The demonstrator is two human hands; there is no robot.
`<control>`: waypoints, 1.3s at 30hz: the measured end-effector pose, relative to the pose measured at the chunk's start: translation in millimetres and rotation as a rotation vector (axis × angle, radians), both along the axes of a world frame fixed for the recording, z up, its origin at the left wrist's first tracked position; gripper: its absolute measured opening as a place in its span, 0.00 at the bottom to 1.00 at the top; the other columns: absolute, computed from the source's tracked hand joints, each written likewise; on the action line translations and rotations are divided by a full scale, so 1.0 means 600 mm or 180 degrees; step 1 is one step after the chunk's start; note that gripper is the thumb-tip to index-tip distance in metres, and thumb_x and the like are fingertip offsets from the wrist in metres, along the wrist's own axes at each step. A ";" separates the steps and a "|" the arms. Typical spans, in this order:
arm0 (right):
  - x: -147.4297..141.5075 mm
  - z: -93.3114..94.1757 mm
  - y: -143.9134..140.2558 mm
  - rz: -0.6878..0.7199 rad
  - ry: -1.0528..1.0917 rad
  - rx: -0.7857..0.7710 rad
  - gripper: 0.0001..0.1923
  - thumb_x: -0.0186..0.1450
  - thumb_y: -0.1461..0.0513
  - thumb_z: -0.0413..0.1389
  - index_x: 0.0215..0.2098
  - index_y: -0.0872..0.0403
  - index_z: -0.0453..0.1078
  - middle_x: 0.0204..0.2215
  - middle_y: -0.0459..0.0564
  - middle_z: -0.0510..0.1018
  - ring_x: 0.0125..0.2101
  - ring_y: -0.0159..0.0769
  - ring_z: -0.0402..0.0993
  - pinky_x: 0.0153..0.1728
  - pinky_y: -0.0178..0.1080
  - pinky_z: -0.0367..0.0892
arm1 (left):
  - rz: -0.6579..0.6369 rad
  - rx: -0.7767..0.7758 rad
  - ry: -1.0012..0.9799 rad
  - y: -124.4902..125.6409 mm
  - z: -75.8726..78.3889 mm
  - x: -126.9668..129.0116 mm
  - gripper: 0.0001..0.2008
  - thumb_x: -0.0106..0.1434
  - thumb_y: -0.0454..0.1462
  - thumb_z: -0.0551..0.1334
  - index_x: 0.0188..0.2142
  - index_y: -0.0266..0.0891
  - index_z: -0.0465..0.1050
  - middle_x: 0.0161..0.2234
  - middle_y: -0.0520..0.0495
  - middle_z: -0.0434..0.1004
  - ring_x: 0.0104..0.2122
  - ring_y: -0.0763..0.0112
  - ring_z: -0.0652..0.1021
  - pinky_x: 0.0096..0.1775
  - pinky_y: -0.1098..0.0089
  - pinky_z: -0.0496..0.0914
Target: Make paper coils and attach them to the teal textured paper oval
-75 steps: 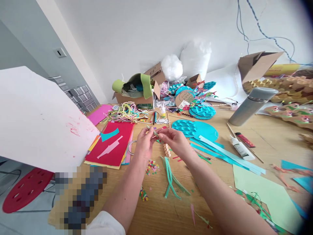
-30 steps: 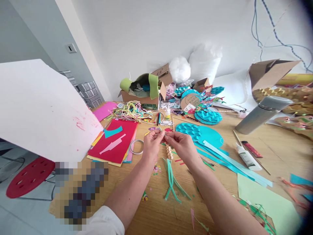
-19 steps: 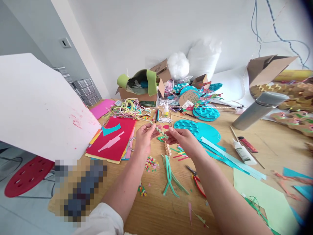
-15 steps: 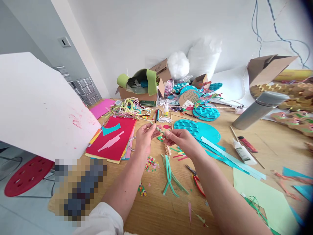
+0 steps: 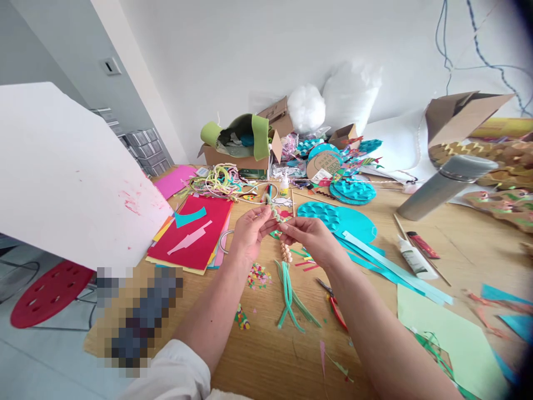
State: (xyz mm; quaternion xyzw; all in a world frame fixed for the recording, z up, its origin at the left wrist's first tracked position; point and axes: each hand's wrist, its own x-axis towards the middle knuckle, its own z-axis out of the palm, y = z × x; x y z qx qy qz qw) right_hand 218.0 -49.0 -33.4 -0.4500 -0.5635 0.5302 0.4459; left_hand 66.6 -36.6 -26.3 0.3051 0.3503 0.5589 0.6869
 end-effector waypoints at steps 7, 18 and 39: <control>0.040 -0.012 0.009 -0.0435 -0.1389 0.0210 0.18 0.56 0.48 0.60 0.26 0.55 0.77 0.16 0.44 0.71 0.18 0.30 0.62 0.19 0.34 0.55 | 0.0368 0.0014 0.0169 0.008 0.000 -0.014 0.13 0.54 0.35 0.69 0.39 0.37 0.71 0.36 0.44 0.82 0.36 0.67 0.82 0.43 0.66 0.72; 0.062 -0.104 -0.019 -0.0803 -0.2821 -0.0310 0.09 0.58 0.60 0.55 0.25 0.56 0.75 0.23 0.52 0.79 0.23 0.35 0.71 0.24 0.35 0.57 | 0.0390 0.0003 0.0184 0.016 0.002 -0.022 0.08 0.55 0.32 0.64 0.36 0.37 0.73 0.33 0.45 0.82 0.33 0.68 0.81 0.43 0.64 0.71; 0.042 -0.114 -0.021 -0.0528 -0.3393 -0.0465 0.17 0.66 0.58 0.50 0.25 0.56 0.75 0.26 0.55 0.81 0.27 0.36 0.74 0.26 0.35 0.54 | 0.0418 0.0036 0.0205 0.019 0.002 -0.029 0.10 0.52 0.30 0.64 0.36 0.36 0.73 0.32 0.47 0.81 0.30 0.70 0.80 0.39 0.66 0.72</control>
